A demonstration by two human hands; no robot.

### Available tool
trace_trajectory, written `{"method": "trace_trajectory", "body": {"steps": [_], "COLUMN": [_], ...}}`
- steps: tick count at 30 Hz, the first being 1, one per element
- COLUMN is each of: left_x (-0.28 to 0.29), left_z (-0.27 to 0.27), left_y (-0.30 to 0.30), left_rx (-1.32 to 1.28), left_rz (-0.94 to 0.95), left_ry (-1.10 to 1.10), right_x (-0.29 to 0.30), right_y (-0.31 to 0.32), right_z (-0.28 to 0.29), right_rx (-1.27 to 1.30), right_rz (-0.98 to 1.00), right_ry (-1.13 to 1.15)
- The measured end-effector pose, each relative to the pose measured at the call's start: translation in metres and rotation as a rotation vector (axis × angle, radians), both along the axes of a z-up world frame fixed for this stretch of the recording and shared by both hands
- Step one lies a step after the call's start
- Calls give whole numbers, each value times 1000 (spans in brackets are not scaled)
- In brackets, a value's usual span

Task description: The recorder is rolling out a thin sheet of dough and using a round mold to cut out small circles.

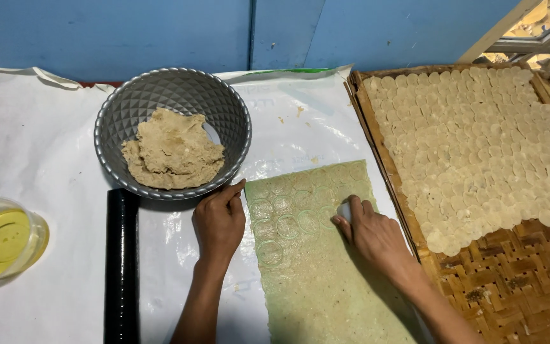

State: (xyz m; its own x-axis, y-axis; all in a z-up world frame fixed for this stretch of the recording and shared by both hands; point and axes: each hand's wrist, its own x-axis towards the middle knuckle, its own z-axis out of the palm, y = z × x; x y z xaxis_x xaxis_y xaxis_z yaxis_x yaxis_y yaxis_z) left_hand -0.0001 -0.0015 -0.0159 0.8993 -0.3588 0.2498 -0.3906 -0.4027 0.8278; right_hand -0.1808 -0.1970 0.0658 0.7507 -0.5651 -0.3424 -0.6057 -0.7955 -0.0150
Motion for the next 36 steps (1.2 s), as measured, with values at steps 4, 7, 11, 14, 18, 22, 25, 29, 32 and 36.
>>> {"method": "trace_trajectory", "body": {"steps": [4, 7, 11, 14, 18, 22, 25, 29, 32, 36], "left_x": [1, 0, 0, 0, -1, 0, 0, 0, -1, -1], "left_z": [2, 2, 0, -1, 3, 5, 3, 4, 6, 6], "left_y": [0, 0, 0, 0, -1, -1, -2, -2, -2, -2], "left_rx": [3, -8, 8, 9, 9, 11, 4, -5, -11, -9], "left_rz": [-3, -3, -1, -1, 6, 7, 5, 2, 2, 6], "left_ry": [-2, 15, 4, 1, -22, -25, -28, -38, -42, -49], "right_x": [-12, -32, -51, -55, -48, -35, -29, -24, -28, -23], "right_y": [-12, -27, -36, -39, -47, -41, -38, -35, -45, -40], "right_z": [9, -4, -20, -24, -30, -14, -16, -25, -28, -16], "right_rx": [188, 139, 103, 85, 50, 33, 6, -158, -127, -71], "right_rz": [-131, -244, -242, -192, -114, -83, -97, -95, -49, -61], "right_ry": [-95, -194, -219, -223, -224, -158, -108, -42, -14, 10]}}
